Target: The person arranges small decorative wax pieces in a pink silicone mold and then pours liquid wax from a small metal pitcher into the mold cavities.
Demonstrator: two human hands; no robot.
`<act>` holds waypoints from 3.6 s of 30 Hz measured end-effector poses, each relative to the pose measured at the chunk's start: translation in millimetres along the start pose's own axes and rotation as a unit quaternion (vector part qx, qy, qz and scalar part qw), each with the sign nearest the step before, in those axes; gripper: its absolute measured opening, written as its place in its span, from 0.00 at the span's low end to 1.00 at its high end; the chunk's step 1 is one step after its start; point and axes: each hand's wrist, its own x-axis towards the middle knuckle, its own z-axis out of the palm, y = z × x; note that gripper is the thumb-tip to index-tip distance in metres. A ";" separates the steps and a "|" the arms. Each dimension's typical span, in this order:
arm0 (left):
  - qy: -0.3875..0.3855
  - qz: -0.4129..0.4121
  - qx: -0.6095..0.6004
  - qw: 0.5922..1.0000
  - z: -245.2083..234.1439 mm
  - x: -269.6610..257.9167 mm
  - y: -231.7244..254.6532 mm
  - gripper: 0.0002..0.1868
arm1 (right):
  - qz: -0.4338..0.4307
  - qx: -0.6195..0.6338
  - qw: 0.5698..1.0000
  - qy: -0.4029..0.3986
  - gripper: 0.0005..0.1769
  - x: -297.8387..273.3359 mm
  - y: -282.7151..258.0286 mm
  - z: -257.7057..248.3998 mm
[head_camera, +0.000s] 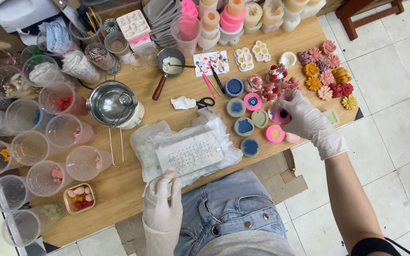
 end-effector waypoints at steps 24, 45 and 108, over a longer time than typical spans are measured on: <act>-0.046 -0.030 0.009 0.998 5.5 16.2 21.2 0.14 | 0.163 0.022 0.980 0.108 0.32 1.7 159.9 97.3; -0.063 -0.011 0.024 0.998 9.7 21.6 19.5 0.13 | 0.337 0.115 0.930 0.092 0.38 35.5 207.0 172.6; 0.084 -0.186 0.099 0.974 -28.9 34.8 -83.5 0.25 | 0.289 0.438 0.827 0.204 0.37 -57.7 161.2 -24.6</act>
